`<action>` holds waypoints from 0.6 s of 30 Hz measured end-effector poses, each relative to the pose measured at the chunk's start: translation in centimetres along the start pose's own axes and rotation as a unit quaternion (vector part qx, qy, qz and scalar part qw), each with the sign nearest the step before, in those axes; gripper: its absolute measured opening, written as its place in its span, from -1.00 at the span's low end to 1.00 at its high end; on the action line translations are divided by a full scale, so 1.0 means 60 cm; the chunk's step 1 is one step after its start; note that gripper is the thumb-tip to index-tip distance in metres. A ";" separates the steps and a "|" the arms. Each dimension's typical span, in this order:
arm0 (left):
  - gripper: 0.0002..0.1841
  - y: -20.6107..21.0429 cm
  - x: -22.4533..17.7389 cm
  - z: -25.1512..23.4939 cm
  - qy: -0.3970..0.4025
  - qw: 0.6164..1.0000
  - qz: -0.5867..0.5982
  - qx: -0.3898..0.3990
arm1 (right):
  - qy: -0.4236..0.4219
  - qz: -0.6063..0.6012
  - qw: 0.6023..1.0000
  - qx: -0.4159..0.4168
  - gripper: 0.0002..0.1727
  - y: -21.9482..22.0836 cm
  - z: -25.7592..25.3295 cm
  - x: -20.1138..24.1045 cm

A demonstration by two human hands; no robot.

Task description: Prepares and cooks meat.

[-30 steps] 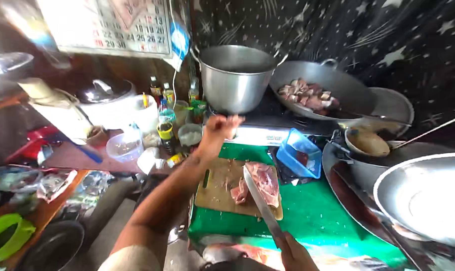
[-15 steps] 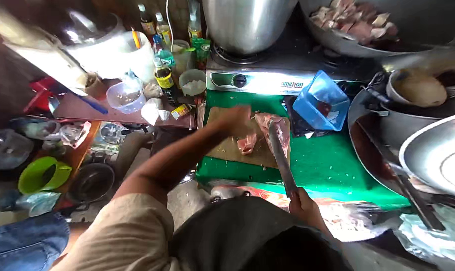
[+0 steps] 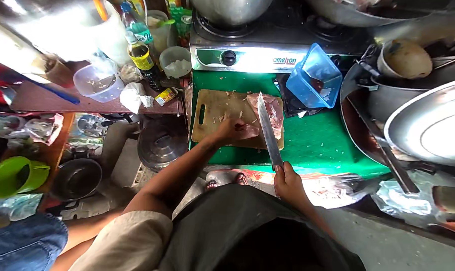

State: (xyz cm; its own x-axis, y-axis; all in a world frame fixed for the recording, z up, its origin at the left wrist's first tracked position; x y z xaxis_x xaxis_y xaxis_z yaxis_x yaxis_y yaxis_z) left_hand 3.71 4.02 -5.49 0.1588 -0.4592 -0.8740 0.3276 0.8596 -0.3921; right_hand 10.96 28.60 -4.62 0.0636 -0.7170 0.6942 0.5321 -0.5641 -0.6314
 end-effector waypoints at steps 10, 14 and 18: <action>-0.73 0.030 0.014 0.034 0.178 0.965 -0.141 -0.129 | -0.006 0.085 0.996 -0.001 -0.64 0.020 0.011 0.043; -0.82 0.033 0.013 0.046 0.234 0.947 -0.147 -0.161 | 0.006 0.096 0.995 0.029 -0.65 0.033 0.014 0.059; -0.81 0.030 0.014 0.050 0.244 0.946 -0.141 -0.160 | 0.049 0.106 0.991 0.071 -0.62 0.041 0.004 0.076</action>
Point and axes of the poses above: each hand's wrist, its own z-axis away from the middle knuckle, its own y-axis out of the palm, x = y × z, the point moved 5 cm from there along -z, towards the middle knuckle, and after that the axes turned 9 degrees about x, right-handed, at the moved point
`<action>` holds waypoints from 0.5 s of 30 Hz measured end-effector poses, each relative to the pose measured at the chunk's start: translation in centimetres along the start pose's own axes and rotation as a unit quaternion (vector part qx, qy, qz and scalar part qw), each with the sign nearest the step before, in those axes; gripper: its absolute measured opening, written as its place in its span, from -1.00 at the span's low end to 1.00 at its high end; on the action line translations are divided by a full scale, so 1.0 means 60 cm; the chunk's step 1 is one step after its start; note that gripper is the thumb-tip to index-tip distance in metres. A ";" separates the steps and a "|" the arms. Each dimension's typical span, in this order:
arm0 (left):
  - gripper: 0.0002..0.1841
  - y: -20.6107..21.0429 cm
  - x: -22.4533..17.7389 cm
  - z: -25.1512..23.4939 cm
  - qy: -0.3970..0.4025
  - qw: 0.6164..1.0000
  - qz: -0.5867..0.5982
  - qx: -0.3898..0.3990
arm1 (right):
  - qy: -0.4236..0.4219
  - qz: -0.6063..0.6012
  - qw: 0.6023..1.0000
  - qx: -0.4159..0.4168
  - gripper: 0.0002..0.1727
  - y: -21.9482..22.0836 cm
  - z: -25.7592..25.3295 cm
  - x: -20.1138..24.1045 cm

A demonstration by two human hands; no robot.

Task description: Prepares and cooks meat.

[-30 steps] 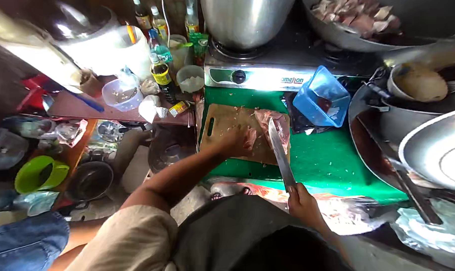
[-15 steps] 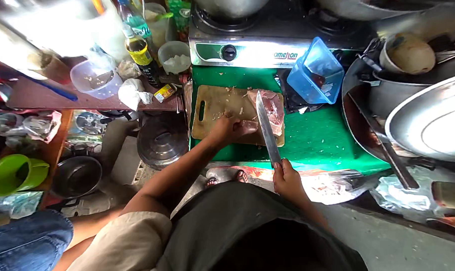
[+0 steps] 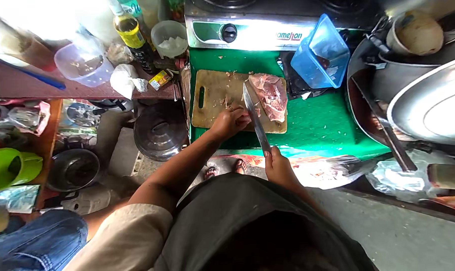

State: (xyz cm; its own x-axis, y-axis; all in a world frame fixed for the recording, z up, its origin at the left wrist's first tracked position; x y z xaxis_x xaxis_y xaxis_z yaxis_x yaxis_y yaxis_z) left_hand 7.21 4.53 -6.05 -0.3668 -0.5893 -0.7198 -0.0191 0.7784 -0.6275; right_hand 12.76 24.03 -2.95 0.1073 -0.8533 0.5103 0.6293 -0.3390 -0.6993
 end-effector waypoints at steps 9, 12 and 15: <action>-0.77 0.010 0.021 0.001 -0.017 1.000 0.002 0.011 | 0.000 0.010 1.000 -0.011 -0.64 0.002 -0.130 0.019; -0.76 0.001 0.015 -0.002 -0.058 0.998 0.025 0.014 | 0.005 0.022 0.999 0.026 -0.65 0.003 -0.071 0.013; -0.78 -0.001 0.018 -0.004 -0.070 0.996 0.046 0.023 | 0.024 0.025 0.998 0.058 -0.60 0.012 -0.008 -0.006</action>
Point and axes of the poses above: each hand's wrist, its own z-axis away from the middle knuckle, its own y-axis out of the palm, x = y × z, the point moved 5 cm from there along -z, towards the middle knuckle, and after that the axes turned 9 degrees about x, right-handed, at the moved point
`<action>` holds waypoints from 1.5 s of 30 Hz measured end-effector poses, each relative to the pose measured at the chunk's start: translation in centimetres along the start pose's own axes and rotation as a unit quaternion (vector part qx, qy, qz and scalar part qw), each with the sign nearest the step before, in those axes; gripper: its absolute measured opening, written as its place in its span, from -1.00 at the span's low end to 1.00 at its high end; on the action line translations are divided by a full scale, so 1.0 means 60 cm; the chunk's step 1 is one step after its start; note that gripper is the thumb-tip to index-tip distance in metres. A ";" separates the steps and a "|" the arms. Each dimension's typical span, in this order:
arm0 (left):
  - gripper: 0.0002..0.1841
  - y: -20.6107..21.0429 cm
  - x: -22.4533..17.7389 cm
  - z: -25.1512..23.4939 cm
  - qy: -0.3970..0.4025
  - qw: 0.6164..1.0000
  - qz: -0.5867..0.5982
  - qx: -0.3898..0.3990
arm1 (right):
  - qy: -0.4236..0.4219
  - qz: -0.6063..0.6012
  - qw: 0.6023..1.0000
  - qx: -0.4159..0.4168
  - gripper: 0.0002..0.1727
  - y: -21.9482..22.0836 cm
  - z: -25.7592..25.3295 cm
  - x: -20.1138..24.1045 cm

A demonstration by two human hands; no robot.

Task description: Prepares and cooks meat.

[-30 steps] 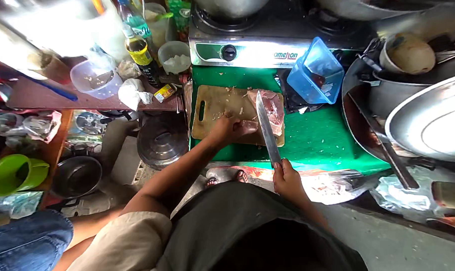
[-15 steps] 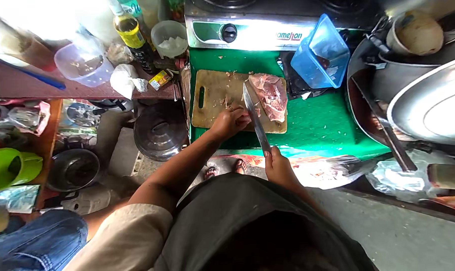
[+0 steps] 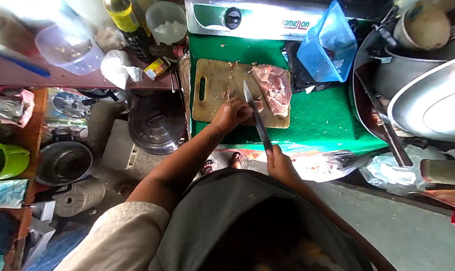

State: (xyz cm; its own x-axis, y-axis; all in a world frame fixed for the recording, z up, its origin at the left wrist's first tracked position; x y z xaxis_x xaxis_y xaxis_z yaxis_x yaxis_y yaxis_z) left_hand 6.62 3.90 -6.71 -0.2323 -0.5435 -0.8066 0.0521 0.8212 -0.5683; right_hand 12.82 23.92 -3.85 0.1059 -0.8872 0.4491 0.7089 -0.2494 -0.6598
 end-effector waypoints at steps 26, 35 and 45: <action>-0.79 0.019 -0.015 0.006 -0.010 0.999 -0.035 0.007 | 0.055 0.039 0.997 0.049 -0.63 -0.017 -0.053 0.037; -0.65 0.019 -0.004 0.019 -0.062 0.985 0.050 -0.153 | -0.006 -0.206 0.977 0.062 -0.58 -0.069 -0.087 0.014; -0.56 0.024 -0.017 -0.110 -0.150 0.961 -0.195 0.124 | -0.015 -0.238 0.966 -0.101 -0.59 -0.142 0.018 -0.138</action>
State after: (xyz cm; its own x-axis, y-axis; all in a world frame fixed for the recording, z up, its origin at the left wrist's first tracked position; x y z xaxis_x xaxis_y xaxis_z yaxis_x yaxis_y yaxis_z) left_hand 0.49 6.77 -5.63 0.0082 -0.8577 -0.5141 0.2566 0.4987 -0.8279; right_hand 6.63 33.81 -1.29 -0.1759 -0.6424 0.7459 0.5317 -0.6997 -0.4772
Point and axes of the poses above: each hand's wrist, its own z-axis away from the middle knuckle, its own y-axis out of the palm, x = y × z, the point moved 5 cm from there along -z, towards the middle knuckle, and after that the axes turned 9 degrees about x, right-handed, at the moved point
